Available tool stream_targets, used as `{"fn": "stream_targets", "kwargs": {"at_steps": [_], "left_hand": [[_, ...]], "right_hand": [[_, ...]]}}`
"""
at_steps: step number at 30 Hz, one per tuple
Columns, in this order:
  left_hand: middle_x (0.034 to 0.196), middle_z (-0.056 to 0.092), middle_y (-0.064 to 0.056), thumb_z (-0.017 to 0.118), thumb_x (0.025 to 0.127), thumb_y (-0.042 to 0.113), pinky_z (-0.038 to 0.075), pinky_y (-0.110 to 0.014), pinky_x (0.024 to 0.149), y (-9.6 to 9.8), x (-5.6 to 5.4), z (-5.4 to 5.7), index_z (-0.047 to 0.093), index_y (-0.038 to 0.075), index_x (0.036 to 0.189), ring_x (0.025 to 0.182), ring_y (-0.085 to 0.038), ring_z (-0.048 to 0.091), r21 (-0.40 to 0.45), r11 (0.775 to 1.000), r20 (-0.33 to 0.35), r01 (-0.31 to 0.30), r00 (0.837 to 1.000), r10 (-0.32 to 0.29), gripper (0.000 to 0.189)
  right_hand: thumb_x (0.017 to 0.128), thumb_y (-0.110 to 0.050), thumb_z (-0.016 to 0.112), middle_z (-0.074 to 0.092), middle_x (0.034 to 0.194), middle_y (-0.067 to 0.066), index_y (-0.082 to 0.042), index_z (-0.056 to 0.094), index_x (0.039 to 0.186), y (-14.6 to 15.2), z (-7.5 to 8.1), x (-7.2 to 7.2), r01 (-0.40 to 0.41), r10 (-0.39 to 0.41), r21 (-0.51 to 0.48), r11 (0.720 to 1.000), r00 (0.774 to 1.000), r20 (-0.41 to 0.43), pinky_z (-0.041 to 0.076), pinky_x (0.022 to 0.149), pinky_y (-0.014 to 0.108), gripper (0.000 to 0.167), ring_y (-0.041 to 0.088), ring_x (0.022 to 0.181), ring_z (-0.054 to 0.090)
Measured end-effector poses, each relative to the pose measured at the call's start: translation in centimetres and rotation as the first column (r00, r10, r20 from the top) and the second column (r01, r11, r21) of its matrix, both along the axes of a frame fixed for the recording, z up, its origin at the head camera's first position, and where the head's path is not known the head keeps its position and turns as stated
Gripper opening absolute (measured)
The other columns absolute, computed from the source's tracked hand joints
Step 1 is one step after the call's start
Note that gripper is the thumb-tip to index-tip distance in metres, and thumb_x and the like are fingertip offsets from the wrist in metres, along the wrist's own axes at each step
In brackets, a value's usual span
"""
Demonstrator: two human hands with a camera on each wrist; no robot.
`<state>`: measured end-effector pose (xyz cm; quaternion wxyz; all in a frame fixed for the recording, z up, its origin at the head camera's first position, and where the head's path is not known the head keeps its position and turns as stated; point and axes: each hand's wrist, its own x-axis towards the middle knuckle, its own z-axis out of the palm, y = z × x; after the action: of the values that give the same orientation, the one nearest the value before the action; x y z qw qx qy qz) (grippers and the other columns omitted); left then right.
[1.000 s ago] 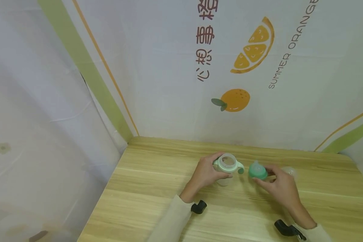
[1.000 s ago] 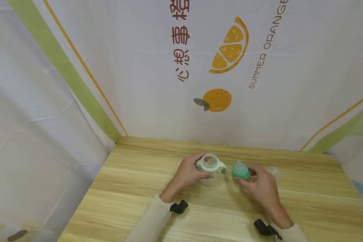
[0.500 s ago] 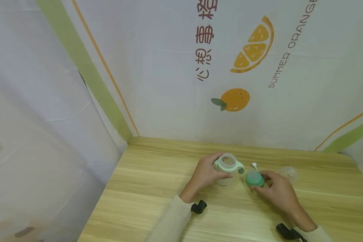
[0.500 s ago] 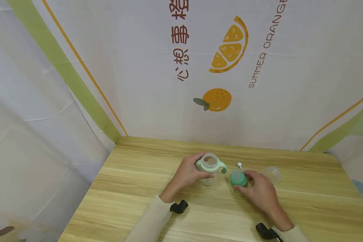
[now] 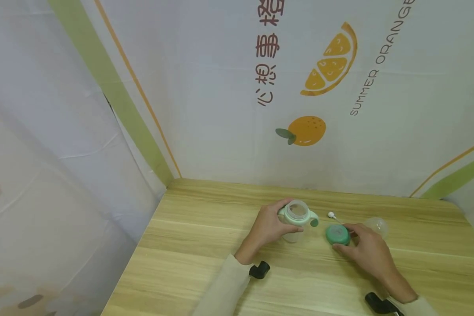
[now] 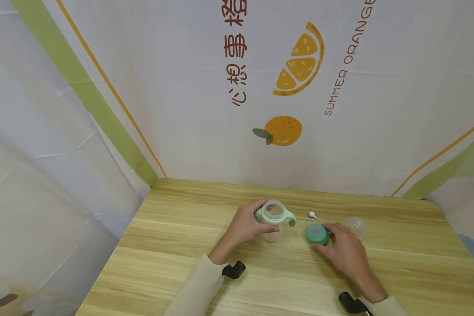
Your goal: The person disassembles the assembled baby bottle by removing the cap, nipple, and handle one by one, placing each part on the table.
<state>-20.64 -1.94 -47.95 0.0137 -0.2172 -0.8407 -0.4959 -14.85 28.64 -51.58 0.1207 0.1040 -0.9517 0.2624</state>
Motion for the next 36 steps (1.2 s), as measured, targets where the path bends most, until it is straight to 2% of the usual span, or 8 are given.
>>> {"fn": "stream_targets", "kwargs": {"at_steps": [10, 24, 31, 36], "left_hand": [[0.132, 0.077, -0.003, 0.105, 0.077, 0.025, 0.054, -0.034, 0.104, -0.05, -0.04, -0.06, 0.070, 0.013, 0.148, 0.118, -0.014, 0.071, 0.004, 1.000, 0.014, -0.003, 1.000, 0.003, 0.080], [0.132, 0.077, -0.002, 0.104, 0.079, 0.023, 0.054, -0.035, 0.104, -0.06, 0.04, 0.03, 0.070, 0.013, 0.147, 0.117, -0.012, 0.070, 0.008, 1.000, 0.012, 0.009, 1.000, -0.009, 0.077], [0.133, 0.077, -0.003, 0.103, 0.080, 0.024, 0.054, -0.037, 0.104, -0.11, 0.17, 0.32, 0.071, 0.013, 0.145, 0.119, -0.015, 0.070, -0.007, 1.000, -0.027, 0.015, 1.000, -0.016, 0.074], [0.136, 0.075, -0.007, 0.103, 0.081, 0.024, 0.053, -0.039, 0.106, -0.17, 0.14, 0.45, 0.070, 0.013, 0.145, 0.121, -0.016, 0.069, -0.015, 1.000, -0.029, 0.016, 0.999, -0.016, 0.073]], "right_hand": [[0.084, -0.039, 0.098, 0.073, 0.125, 0.029, 0.009, 0.073, 0.129, -0.03, 0.10, -0.25, -0.004, 0.002, 0.054, 0.999, 0.999, 0.042, 0.055, 0.091, 0.071, 0.071, 0.055, 0.114, 0.068], [0.083, -0.038, 0.098, 0.074, 0.123, 0.028, 0.008, 0.073, 0.130, -0.09, 0.07, -0.24, -0.018, 0.015, 0.047, 0.999, 0.998, 0.054, 0.056, 0.089, 0.069, 0.070, 0.051, 0.111, 0.069], [0.082, -0.040, 0.099, 0.074, 0.122, 0.026, 0.009, 0.073, 0.129, 0.02, -0.12, -0.36, -0.021, 0.018, 0.051, 0.998, 0.998, 0.060, 0.057, 0.088, 0.068, 0.072, 0.049, 0.109, 0.070], [0.082, -0.040, 0.099, 0.073, 0.125, 0.028, 0.009, 0.072, 0.130, -0.05, 0.08, -0.37, -0.022, 0.019, 0.055, 0.998, 0.999, 0.051, 0.057, 0.089, 0.068, 0.074, 0.051, 0.112, 0.069]]}}
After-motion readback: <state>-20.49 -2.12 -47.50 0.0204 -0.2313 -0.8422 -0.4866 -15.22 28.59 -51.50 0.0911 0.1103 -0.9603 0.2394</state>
